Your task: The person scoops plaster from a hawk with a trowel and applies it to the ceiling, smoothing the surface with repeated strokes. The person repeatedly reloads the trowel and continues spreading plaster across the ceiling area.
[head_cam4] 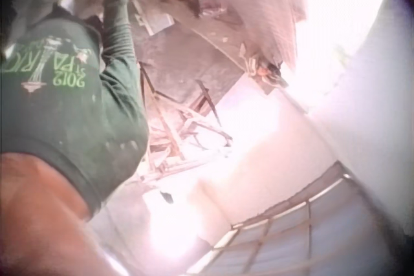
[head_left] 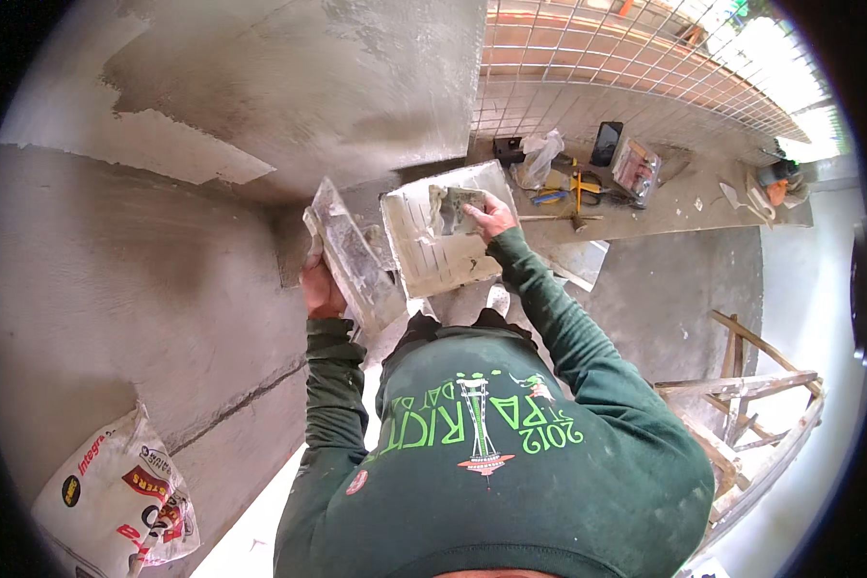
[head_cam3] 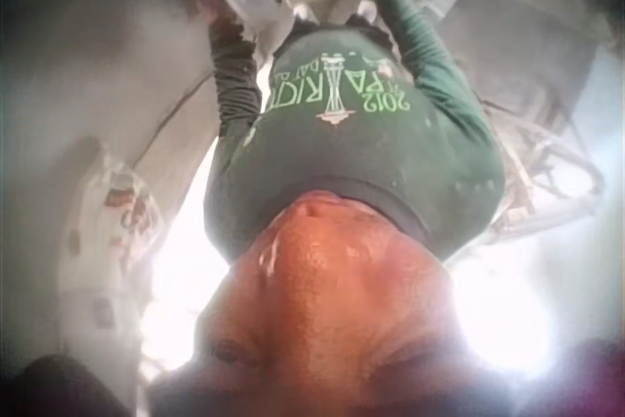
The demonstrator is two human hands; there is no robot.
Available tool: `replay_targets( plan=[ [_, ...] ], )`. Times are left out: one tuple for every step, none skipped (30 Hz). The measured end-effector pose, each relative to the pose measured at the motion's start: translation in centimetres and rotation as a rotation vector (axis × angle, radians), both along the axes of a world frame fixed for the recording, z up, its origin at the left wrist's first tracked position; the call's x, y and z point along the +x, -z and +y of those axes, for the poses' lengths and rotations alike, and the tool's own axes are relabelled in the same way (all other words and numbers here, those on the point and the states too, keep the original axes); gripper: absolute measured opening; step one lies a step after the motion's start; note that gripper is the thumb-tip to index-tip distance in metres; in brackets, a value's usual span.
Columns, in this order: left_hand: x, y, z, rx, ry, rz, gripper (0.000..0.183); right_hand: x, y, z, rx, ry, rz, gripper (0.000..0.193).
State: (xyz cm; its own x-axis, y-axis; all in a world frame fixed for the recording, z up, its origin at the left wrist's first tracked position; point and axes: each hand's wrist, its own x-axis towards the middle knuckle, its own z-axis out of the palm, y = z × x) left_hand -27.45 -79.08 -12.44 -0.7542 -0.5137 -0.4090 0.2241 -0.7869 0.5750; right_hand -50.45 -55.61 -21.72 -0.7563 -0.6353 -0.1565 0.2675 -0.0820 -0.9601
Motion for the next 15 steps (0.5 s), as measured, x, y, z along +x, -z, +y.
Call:
replay_targets(
  plan=[
    [0.3, -0.1, 0.3, 0.026, 0.028, 0.056, 0.049, -0.6, 3.5, 0.1, 0.236, -0.005, 0.107, 0.036],
    [-0.2, -2.0, 1.3, 0.062, 0.06, 0.077, 0.052, -1.6, 7.6, 0.2, 0.474, -0.003, 0.214, 0.04],
    [0.6, -1.5, 1.2, 0.049, 0.051, 0.073, 0.053, -1.8, 10.5, 0.0, 0.708, -0.018, 0.319, 0.043],
    [1.7, -0.2, 0.7, 0.037, 0.036, 0.072, 0.055, -1.5, 12.1, -0.3, 0.766, 0.029, 0.385, 0.044],
    [2.4, 0.3, 0.4, 0.027, 0.02, 0.073, 0.056, -1.3, 12.9, -0.6, 0.824, 0.077, 0.454, 0.046],
    [3.3, 0.8, 0.1, 0.071, 0.002, 0.075, 0.053, -1.1, 13.6, -1.0, 0.881, 0.126, 0.523, 0.047],
    [3.9, 1.3, -0.3, 0.038, -0.018, 0.003, 0.053, -1.0, 14.4, -1.5, 0.875, 0.108, 0.518, 0.045],
    [4.2, 1.3, 0.0, 0.013, -0.045, -0.069, 0.054, -0.7, 14.3, -1.8, 0.875, 0.082, 0.516, 0.044],
    [4.4, 1.3, 0.1, -0.012, -0.069, -0.142, 0.055, -0.4, 14.2, -2.4, 0.875, 0.057, 0.514, 0.042],
    [4.7, 1.2, 0.1, -0.01, -0.095, -0.164, 0.053, 0.0, 14.1, -3.6, 0.967, 0.009, 0.432, 0.042],
    [5.1, 1.6, -0.1, 0.012, -0.106, -0.155, 0.053, 0.9, 14.4, -4.6, 0.961, 0.013, 0.499, 0.043],
    [5.6, 2.4, -0.4, 0.041, -0.115, -0.143, 0.053, 1.8, 14.9, -5.2, 0.961, 0.018, 0.567, 0.043],
    [6.1, 3.2, -0.8, 0.069, -0.122, -0.132, 0.053, 2.7, 15.5, -5.9, 0.96, 0.024, 0.634, 0.044],
    [6.8, 4.2, -1.1, 0.104, -0.112, -0.139, 0.053, 4.5, 15.9, -6.4, 0.978, 0.099, 0.875, 0.034],
    [7.1, 5.3, -1.7, 0.136, -0.101, -0.141, 0.052, 5.4, 15.9, -7.2, 1.008, 0.083, 0.867, 0.033]
  ],
)
